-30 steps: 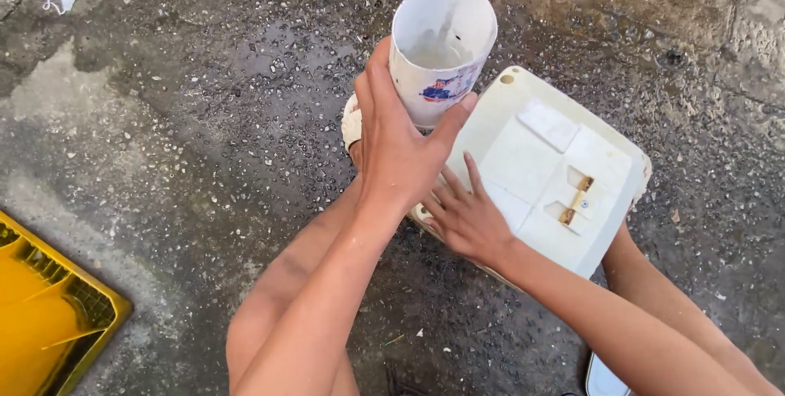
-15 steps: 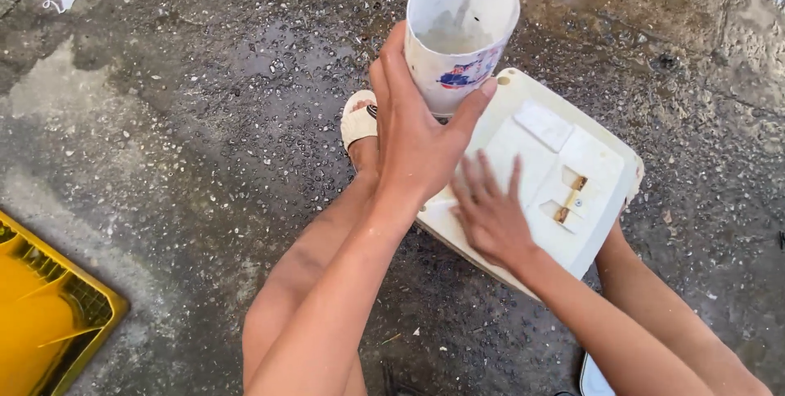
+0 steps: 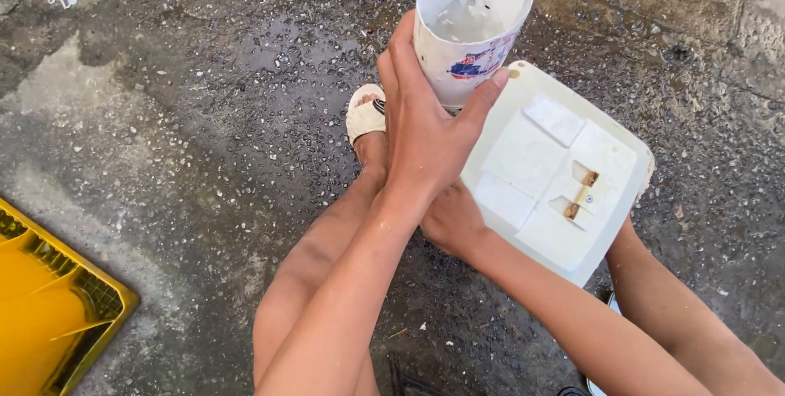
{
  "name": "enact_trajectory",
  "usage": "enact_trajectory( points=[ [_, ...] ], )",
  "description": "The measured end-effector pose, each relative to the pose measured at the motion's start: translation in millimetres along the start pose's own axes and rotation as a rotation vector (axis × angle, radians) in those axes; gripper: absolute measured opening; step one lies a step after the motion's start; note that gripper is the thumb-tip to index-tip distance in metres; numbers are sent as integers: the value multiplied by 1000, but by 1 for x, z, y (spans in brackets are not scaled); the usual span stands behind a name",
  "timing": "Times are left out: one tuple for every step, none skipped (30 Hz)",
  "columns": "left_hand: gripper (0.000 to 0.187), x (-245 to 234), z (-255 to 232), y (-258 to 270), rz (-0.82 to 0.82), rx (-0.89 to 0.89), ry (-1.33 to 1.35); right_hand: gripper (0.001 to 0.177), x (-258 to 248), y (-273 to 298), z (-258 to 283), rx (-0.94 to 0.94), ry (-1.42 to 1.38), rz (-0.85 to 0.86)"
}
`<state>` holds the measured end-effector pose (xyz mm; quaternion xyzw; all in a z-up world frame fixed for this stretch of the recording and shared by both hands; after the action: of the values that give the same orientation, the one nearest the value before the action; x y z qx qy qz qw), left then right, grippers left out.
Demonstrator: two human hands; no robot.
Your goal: Rinsing and scrubbing the plastic housing and internal components of an appliance using a cup of water and a scrubber.
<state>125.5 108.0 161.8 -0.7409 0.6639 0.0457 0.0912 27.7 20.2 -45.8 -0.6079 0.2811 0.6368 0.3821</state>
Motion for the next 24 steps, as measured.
enact_trajectory(
  points=[
    [86,0,1,-1,2,3,7,34,-4,19,-3,-1,17,2],
    [86,1,-1,-3,-3,10,5,34,-5,7,-2,-6,20,-5],
    [88,2,1,-4,-8,-22,26,35,-5,-5,0,-10,40,-11],
    [91,3,5,-1,-8,-63,45,36,-5,-11,5,-9,55,-8],
    [91,1,4,1,-8,-65,43,36,-4,-20,11,-9,52,-8],
    [90,2,0,-1,-18,-32,34,37,-4,-30,12,-11,77,-8],
    [88,2,-4,-1,-27,1,26,39,-4,-40,12,-13,102,-8],
    [88,1,-4,-1,-26,0,19,39,-6,-27,15,-12,95,-11],
    [88,0,-4,-1,-20,4,10,40,-8,-14,18,-10,106,-12],
    [89,2,-5,-1,-10,5,15,41,-12,1,15,-4,127,-5],
    [89,3,-5,-1,-5,2,21,41,-16,18,13,1,130,0],
    [88,3,-8,-1,-14,21,31,43,-22,32,9,4,155,1],
    [87,2,-11,-1,-23,39,41,44,-27,47,6,7,179,2],
    [87,1,-11,-2,-22,42,39,44,-34,61,-5,8,179,-1],
    [89,0,-9,-2,-16,21,47,54,-39,76,-27,141,149,28],
    [91,-2,-7,-1,-15,-5,55,66,-44,93,-48,270,116,61],
    [91,-3,-5,-2,-19,-7,53,66,-47,89,-45,265,114,62],
    [91,-2,-5,-1,-24,4,57,65,-55,91,-51,373,39,13],
    [90,-1,-5,-1,-28,15,60,65,-62,94,-58,480,-35,-37],
    [90,1,-4,-1,-26,20,63,65,-59,84,-51,482,-31,-41],
    [90,3,-3,-1,-35,34,45,65,-57,71,-37,407,48,-48],
    [90,3,-1,1,-49,44,21,65,-54,60,-20,327,120,-53],
    [90,2,-3,4,-51,44,18,65,-49,46,-18,325,117,-55],
    [89,1,-4,4,-34,35,31,60,-41,29,-11,250,85,-49]
  ],
)
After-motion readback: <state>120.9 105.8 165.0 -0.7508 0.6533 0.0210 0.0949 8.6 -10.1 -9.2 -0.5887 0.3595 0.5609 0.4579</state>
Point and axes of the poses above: each hand's wrist, its own y-axis away from the middle knuckle, its own x-axis out of the palm, z = x × y, the point moved 9 cm from there along -y, towards the middle knuckle, and after that the axes turned 3 degrees about -y, right-handed, at the moved point
